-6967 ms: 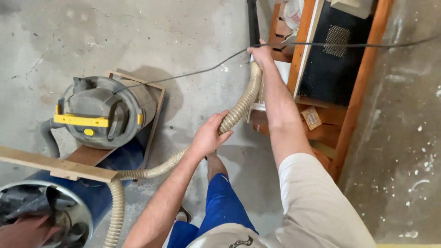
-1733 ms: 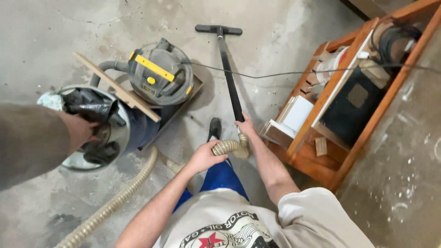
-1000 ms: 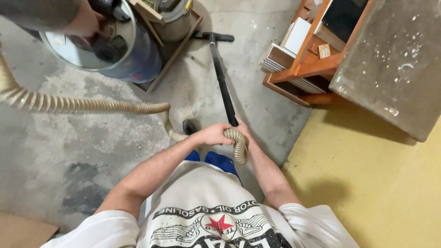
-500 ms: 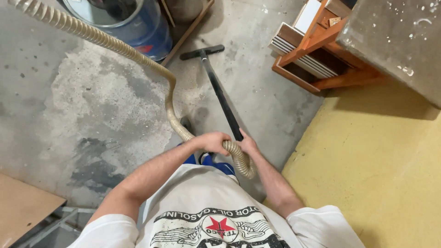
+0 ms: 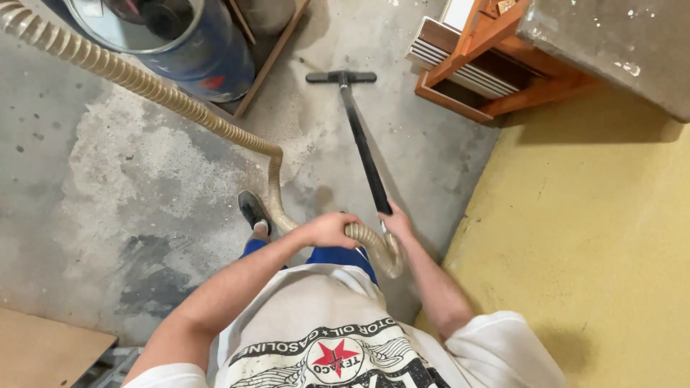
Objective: Vacuuming sawdust and debris from a concrete floor in a woodworking shop using a shop vacuum.
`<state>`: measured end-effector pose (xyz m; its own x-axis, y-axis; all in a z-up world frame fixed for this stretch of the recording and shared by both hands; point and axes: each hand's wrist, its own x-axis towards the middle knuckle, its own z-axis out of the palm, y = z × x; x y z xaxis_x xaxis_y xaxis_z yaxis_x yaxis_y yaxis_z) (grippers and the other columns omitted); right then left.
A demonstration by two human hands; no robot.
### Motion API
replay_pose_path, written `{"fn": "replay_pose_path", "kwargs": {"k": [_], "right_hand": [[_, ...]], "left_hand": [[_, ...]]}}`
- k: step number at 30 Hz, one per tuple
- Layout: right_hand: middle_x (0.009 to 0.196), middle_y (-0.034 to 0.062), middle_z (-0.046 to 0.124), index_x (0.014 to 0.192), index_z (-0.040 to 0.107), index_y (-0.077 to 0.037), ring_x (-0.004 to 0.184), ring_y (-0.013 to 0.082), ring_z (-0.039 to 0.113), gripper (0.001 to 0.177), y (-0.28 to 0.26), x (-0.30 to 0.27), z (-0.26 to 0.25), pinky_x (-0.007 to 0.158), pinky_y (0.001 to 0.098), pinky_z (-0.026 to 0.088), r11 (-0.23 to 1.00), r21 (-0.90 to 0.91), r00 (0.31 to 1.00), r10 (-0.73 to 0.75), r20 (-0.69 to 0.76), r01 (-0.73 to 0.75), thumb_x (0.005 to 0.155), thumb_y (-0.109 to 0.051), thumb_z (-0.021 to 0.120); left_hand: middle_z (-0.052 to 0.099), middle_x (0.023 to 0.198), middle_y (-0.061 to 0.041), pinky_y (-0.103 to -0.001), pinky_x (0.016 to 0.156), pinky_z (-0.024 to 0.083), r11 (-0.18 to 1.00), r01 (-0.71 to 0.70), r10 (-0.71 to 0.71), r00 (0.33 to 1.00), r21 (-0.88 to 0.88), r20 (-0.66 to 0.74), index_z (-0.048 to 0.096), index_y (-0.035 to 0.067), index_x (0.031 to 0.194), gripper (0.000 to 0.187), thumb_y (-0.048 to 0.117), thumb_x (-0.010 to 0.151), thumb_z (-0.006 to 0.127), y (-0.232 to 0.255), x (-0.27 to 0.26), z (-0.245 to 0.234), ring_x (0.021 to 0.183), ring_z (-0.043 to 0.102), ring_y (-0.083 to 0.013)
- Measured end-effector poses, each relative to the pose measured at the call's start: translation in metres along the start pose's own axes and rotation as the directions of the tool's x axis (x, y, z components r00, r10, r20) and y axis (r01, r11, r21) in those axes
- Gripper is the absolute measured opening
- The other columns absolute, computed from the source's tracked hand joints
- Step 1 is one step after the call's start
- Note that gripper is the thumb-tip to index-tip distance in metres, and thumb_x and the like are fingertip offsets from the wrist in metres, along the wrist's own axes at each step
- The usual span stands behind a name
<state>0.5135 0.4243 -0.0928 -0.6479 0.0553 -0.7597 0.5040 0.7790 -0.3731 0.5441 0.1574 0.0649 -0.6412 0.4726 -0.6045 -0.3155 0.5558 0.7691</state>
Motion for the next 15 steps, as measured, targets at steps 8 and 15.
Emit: {"fn": "replay_pose_path", "kwargs": {"k": [8, 15], "right_hand": [[0.136, 0.0083, 0.068, 0.143, 0.059, -0.036, 0.13, 0.0274, 0.061, 0.066, -0.202, 0.167, 0.031, 0.109, 0.0432, 0.05, 0.99, 0.108, 0.98, -0.075, -0.182, 0.096, 0.081, -0.042, 0.079], [0.141, 0.0144, 0.064, 0.147, 0.056, -0.028, 0.134, 0.0298, 0.058, 0.075, -0.275, 0.151, 0.09, 0.11, 0.0416, 0.05, 0.976, 0.201, 0.98, -0.039, -0.196, 0.079, 0.078, -0.035, 0.083]], "left_hand": [[0.077, 0.104, -0.014, -0.046, 0.086, 0.058, 0.994, -0.023, -0.008, 0.96, -0.106, -0.279, 0.071, 0.018, 0.123, 0.063, 0.039, 0.067, 0.089, -0.055, -0.056, -0.139, 0.104, 0.072, -0.0341], [0.077, 0.095, -0.012, -0.041, 0.08, 0.058, 0.995, -0.075, 0.07, 0.994, -0.06, -0.084, 0.07, 0.016, 0.116, 0.053, 0.04, 0.072, 0.089, -0.104, -0.108, -0.223, 0.092, 0.074, -0.0298]]}}
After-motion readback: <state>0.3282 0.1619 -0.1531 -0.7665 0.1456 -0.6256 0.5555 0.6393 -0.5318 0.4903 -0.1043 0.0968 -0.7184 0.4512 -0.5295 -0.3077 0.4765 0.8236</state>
